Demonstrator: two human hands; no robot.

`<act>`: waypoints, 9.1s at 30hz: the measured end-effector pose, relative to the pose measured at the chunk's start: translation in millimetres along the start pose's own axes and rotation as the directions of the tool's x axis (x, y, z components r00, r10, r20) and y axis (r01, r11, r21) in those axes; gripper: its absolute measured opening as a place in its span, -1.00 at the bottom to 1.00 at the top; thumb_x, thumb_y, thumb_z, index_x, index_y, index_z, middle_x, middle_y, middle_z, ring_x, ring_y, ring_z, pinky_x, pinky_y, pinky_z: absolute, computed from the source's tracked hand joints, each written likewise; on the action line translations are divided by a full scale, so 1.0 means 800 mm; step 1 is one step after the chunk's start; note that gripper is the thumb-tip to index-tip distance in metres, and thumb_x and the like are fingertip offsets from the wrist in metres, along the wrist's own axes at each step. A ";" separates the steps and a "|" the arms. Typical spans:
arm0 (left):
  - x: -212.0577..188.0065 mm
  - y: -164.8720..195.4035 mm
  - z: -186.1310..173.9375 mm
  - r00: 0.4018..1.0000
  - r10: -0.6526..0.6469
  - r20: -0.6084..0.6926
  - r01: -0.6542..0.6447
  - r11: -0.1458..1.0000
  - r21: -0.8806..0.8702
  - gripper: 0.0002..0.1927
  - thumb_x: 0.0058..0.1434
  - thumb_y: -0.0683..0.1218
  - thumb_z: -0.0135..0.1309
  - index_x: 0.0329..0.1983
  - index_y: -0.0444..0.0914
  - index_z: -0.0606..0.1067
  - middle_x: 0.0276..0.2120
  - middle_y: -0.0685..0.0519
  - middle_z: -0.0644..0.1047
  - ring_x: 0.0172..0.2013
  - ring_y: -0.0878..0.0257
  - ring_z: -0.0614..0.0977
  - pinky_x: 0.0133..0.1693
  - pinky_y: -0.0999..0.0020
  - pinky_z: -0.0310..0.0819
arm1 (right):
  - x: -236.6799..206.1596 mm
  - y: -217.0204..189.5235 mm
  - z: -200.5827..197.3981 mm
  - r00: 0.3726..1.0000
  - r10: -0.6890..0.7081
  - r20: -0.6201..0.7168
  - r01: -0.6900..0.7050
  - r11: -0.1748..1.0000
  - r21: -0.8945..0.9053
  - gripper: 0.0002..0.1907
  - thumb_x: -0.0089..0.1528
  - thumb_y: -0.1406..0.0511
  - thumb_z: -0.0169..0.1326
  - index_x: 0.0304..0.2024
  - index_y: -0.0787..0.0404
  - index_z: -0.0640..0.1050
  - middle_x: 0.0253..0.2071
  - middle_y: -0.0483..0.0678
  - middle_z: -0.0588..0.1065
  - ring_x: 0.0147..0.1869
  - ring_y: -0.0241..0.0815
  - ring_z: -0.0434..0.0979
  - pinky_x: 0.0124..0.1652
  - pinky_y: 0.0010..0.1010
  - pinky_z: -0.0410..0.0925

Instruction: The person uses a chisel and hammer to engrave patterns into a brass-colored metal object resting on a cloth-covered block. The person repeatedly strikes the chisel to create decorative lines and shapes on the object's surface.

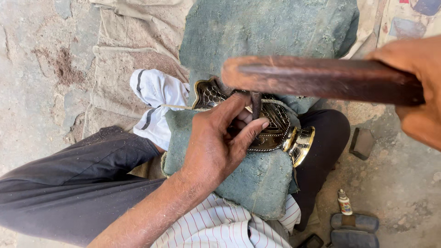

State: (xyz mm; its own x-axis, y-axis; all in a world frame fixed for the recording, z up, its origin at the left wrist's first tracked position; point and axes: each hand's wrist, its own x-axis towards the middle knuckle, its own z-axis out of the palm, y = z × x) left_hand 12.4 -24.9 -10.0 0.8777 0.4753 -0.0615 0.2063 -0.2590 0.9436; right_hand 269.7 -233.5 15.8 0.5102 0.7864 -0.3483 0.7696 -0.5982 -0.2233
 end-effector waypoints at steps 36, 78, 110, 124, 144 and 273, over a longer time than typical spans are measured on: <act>-0.012 -0.027 0.004 0.982 0.049 -0.183 -0.069 0.992 -0.103 -0.79 0.29 -0.04 0.31 -0.23 -0.23 0.52 -0.47 0.19 0.60 -0.48 0.50 0.55 -0.50 0.53 0.46 | 0.015 0.097 0.021 0.992 0.123 0.005 -0.114 0.903 0.415 -0.82 0.36 0.43 0.10 0.01 0.27 0.46 -0.26 0.06 0.55 -0.18 -0.10 0.69 -0.18 -0.25 0.56; -0.015 -0.018 0.000 0.990 0.079 -0.113 -0.077 0.997 0.026 -0.73 0.26 -0.15 0.32 -0.30 -0.30 0.41 -0.50 0.15 0.45 -0.47 0.49 0.46 -0.46 0.57 0.42 | 0.021 -0.034 0.014 0.981 -0.001 0.192 0.010 0.999 -0.048 -0.55 0.23 0.29 0.29 0.09 0.31 0.45 -0.37 0.15 0.54 -0.39 -0.05 0.66 -0.28 -0.26 0.56; 0.051 -0.005 -0.004 0.879 0.290 0.378 -0.341 0.937 0.074 -0.55 0.23 -0.08 0.25 0.14 -0.30 0.45 -0.47 -0.05 0.62 -0.43 0.18 0.72 -0.38 0.17 0.56 | -0.084 0.046 0.078 0.977 0.175 0.123 -0.205 0.929 0.307 -0.51 0.12 0.19 0.38 -0.01 0.24 0.48 -0.44 0.06 0.48 -0.46 -0.06 0.57 -0.40 -0.28 0.52; 0.067 0.012 -0.004 0.770 0.330 0.546 -0.456 0.883 0.108 -0.55 0.11 -0.10 0.31 0.05 -0.30 0.51 -0.33 -0.10 0.66 -0.26 0.01 0.73 -0.19 0.06 0.58 | -0.163 0.017 0.119 0.901 0.409 0.145 -0.420 0.736 0.530 -0.65 0.14 0.30 0.34 -0.08 0.30 0.56 -0.48 0.06 0.49 -0.48 -0.20 0.62 -0.49 -0.44 0.56; 0.073 0.017 0.004 0.616 0.447 0.649 -0.611 0.791 0.035 -0.53 0.05 -0.10 0.25 0.08 -0.25 0.56 -0.12 0.03 0.69 -0.12 0.17 0.72 -0.05 0.17 0.58 | -0.216 -0.068 0.168 0.866 0.492 -0.085 -0.317 0.674 0.667 -0.68 0.00 0.46 0.36 -0.21 0.39 0.59 -0.34 0.07 0.60 -0.29 -0.20 0.69 -0.26 -0.36 0.56; -0.037 -0.014 0.018 0.970 0.034 -0.242 -0.043 0.999 -0.031 -0.71 0.27 -0.14 0.32 -0.32 -0.35 0.42 -0.46 0.09 0.50 -0.43 0.46 0.48 -0.37 0.56 0.50 | 0.019 -0.127 -0.031 0.993 0.057 -0.100 0.054 0.537 0.842 -0.71 0.34 0.43 -0.07 0.07 0.12 0.52 -0.26 -0.19 0.51 -0.24 -0.38 0.52 -0.12 -0.60 0.45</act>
State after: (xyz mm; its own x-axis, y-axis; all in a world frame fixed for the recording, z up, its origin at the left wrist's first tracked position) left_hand -10.1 -48.0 -23.5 0.7531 0.6559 0.0514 0.1553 -0.2531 0.9549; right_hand 209.1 -157.1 55.7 0.5886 0.7628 -0.2679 0.1175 -0.4085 -0.9051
